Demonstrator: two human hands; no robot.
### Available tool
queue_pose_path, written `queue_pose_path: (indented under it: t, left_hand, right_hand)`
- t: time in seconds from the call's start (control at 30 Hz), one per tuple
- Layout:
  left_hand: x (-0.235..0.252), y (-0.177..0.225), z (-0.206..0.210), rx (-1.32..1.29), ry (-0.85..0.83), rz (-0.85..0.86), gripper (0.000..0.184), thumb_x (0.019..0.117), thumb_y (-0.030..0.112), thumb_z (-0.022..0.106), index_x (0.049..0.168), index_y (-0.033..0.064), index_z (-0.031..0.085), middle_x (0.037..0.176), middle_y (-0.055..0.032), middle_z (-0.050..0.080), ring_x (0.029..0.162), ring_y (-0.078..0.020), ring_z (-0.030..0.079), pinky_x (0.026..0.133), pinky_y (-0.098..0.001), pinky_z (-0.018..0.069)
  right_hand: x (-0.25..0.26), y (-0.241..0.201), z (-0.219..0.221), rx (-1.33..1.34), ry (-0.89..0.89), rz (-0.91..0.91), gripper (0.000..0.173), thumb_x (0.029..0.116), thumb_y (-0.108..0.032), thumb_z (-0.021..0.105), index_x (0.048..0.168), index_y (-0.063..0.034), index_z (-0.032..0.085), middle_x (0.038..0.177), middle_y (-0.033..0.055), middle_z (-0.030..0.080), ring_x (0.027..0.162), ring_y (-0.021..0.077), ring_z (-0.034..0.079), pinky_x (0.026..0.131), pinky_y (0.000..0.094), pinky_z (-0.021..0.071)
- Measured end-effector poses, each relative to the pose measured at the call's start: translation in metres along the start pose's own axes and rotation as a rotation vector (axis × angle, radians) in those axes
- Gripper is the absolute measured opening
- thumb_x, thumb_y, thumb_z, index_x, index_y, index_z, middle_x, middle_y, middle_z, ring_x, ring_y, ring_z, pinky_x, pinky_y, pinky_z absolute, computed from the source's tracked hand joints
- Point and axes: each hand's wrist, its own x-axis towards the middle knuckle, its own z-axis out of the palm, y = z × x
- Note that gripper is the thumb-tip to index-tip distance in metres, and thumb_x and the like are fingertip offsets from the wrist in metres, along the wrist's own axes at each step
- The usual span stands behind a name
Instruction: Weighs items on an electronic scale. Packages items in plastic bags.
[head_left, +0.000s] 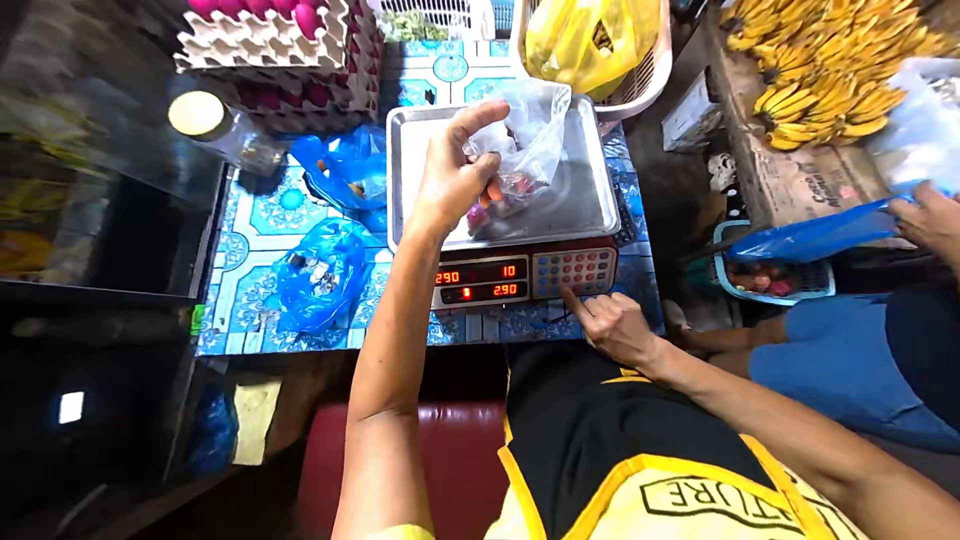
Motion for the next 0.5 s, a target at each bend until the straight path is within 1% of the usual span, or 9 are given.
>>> queue_pose_path:
  t: [0.13, 0.2, 0.23, 0.27, 0.3, 0.33, 0.4, 0.47, 0.5]
  left_hand:
    - [-0.003, -0.003, -0.002, 0.041, 0.01, -0.018, 0.052, 0.0897, -0.013, 0.053, 0.139, 0.0045, 0.057, 0.141, -0.0115, 0.056, 0.048, -0.0055, 0.055, 0.042, -0.023, 0.0517]
    - [-0.007, -0.002, -0.005, 0.162, 0.029, -0.013, 0.053, 0.0916, -0.007, 0.057, 0.142, 0.0113, 0.058, 0.149, -0.0122, 0.05, 0.05, -0.0068, 0.057, 0.042, -0.0248, 0.0528]
    - [-0.011, 0.002, -0.008, 0.255, 0.047, 0.008, 0.053, 0.094, 0.0, 0.06, 0.145, 0.0139, 0.056, 0.154, -0.0129, 0.045, 0.054, -0.0072, 0.058, 0.044, -0.026, 0.0527]
    - [-0.019, 0.008, -0.013, 0.372, 0.078, 0.037, 0.053, 0.0974, 0.01, 0.062, 0.149, 0.0148, 0.051, 0.159, -0.0138, 0.039, 0.06, -0.0083, 0.061, 0.048, -0.0277, 0.0535]
    - [-0.03, 0.016, -0.018, 0.482, 0.136, 0.07, 0.056, 0.0995, 0.02, 0.062, 0.153, 0.015, 0.046, 0.163, -0.0142, 0.033, 0.066, -0.0092, 0.063, 0.051, -0.0294, 0.055]
    - [-0.044, 0.024, -0.025, 0.556, 0.21, 0.103, 0.059, 0.1004, 0.027, 0.062, 0.155, 0.0141, 0.043, 0.165, -0.0143, 0.028, 0.069, -0.0093, 0.063, 0.052, -0.0299, 0.0545]
    - [-0.084, 0.036, -0.037, 0.633, 0.391, 0.125, 0.059, 0.1023, 0.032, 0.059, 0.156, 0.0157, 0.041, 0.166, -0.0098, 0.028, 0.067, -0.0059, 0.059, 0.051, -0.0261, 0.0518]
    - [-0.127, 0.032, -0.046, 0.681, 0.594, 0.149, 0.05, 0.1034, 0.028, 0.057, 0.15, 0.0109, 0.048, 0.155, -0.0106, 0.045, 0.07, -0.0054, 0.062, 0.057, -0.0249, 0.0545]
    - [-0.151, 0.026, -0.046, 0.706, 0.694, 0.135, 0.045, 0.1038, 0.024, 0.056, 0.145, 0.007, 0.052, 0.144, -0.013, 0.055, 0.072, -0.0076, 0.064, 0.06, -0.0264, 0.0558]
  right_hand:
    - [-0.005, 0.011, 0.007, 0.079, -0.021, -0.032, 0.039, 0.0912, -0.001, 0.054, 0.127, -0.0012, 0.07, 0.056, 0.0105, 0.057, 0.047, 0.0285, 0.058, 0.045, 0.04, 0.0437]
    - [0.004, 0.016, -0.009, 0.234, -0.144, 0.003, 0.041, 0.0882, -0.001, 0.055, 0.125, -0.0012, 0.071, 0.062, 0.0139, 0.063, 0.052, 0.033, 0.064, 0.047, 0.0462, 0.0481]
    - [0.014, 0.023, -0.025, 0.371, -0.25, 0.052, 0.04, 0.0887, -0.001, 0.056, 0.125, -0.0013, 0.072, 0.071, 0.018, 0.069, 0.061, 0.0376, 0.069, 0.053, 0.0536, 0.053]
    - [0.024, 0.034, -0.043, 0.498, -0.33, 0.109, 0.034, 0.093, -0.002, 0.057, 0.124, -0.0017, 0.073, 0.084, 0.0209, 0.074, 0.075, 0.0403, 0.073, 0.065, 0.0597, 0.0569]
    - [0.03, 0.048, -0.058, 0.557, -0.306, 0.147, 0.031, 0.0962, -0.007, 0.058, 0.122, -0.003, 0.074, 0.091, 0.019, 0.075, 0.081, 0.0371, 0.074, 0.071, 0.0581, 0.0588]
    - [0.033, 0.063, -0.073, 0.558, -0.225, 0.187, 0.03, 0.0982, -0.011, 0.057, 0.123, -0.0048, 0.074, 0.093, 0.0162, 0.075, 0.081, 0.0323, 0.074, 0.073, 0.0537, 0.06]
    - [0.036, 0.093, -0.114, 0.478, -0.05, 0.277, 0.032, 0.1013, -0.017, 0.056, 0.127, -0.0077, 0.073, 0.1, 0.0129, 0.075, 0.084, 0.0232, 0.072, 0.076, 0.0443, 0.0601]
    - [0.036, 0.119, -0.152, 0.403, 0.073, 0.351, 0.033, 0.1028, -0.018, 0.055, 0.125, -0.0015, 0.072, 0.102, 0.0183, 0.074, 0.083, 0.0192, 0.07, 0.078, 0.0373, 0.0586]
    - [0.034, 0.128, -0.164, 0.394, 0.095, 0.392, 0.033, 0.1032, -0.016, 0.054, 0.124, 0.0044, 0.07, 0.101, 0.0228, 0.073, 0.08, 0.0178, 0.069, 0.076, 0.0339, 0.058]
